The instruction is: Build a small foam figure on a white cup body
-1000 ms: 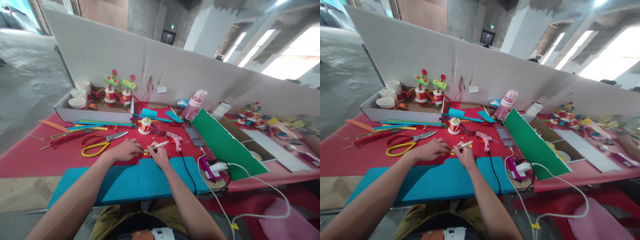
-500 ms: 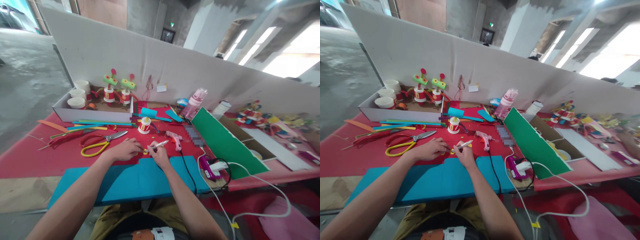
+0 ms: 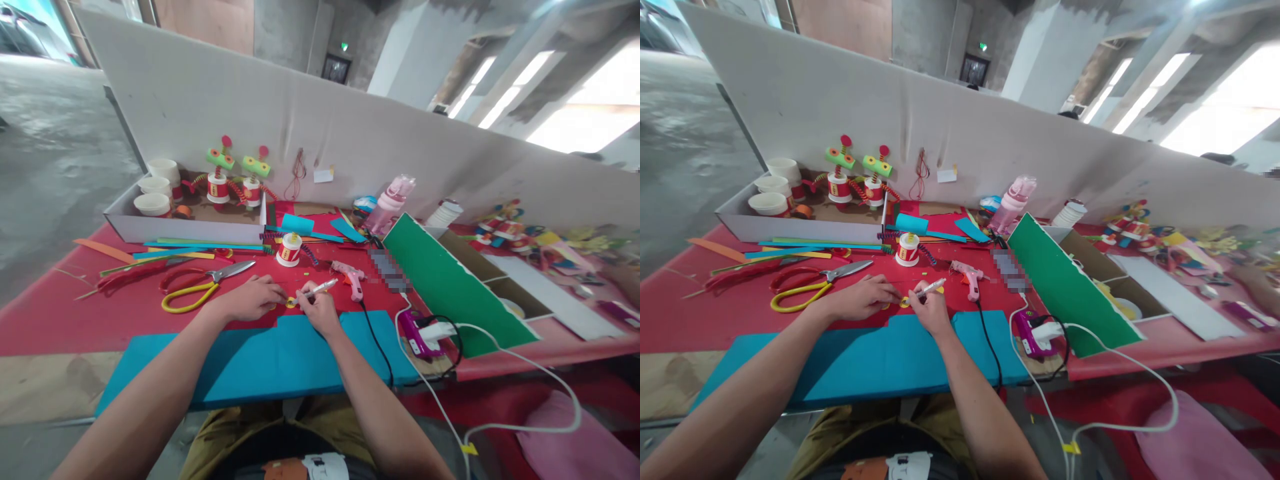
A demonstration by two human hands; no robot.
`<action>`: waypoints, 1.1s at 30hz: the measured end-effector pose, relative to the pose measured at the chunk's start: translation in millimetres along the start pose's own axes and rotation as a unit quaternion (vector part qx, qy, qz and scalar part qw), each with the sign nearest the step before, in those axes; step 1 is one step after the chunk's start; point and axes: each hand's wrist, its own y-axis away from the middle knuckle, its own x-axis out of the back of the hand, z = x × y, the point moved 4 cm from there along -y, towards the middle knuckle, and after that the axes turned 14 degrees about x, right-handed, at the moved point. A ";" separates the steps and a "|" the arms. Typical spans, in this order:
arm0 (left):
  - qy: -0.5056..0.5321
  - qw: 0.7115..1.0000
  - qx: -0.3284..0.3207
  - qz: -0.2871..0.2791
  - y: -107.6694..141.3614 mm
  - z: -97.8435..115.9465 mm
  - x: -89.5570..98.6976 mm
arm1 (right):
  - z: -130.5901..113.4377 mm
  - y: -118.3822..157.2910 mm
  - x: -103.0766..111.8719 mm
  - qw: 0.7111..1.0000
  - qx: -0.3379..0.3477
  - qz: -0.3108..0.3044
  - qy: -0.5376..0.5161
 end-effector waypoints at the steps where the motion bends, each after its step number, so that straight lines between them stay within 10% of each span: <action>1: 0.001 1.000 0.001 0.000 0.1 0.0 0.1 | -0.3 0.0 0.2 1.000 -0.001 0.000 0.001; 33: 0.009 1.000 0.004 0.000 -0.1 0.4 0.5 | -3.6 1.4 5.3 1.000 0.004 0.015 0.013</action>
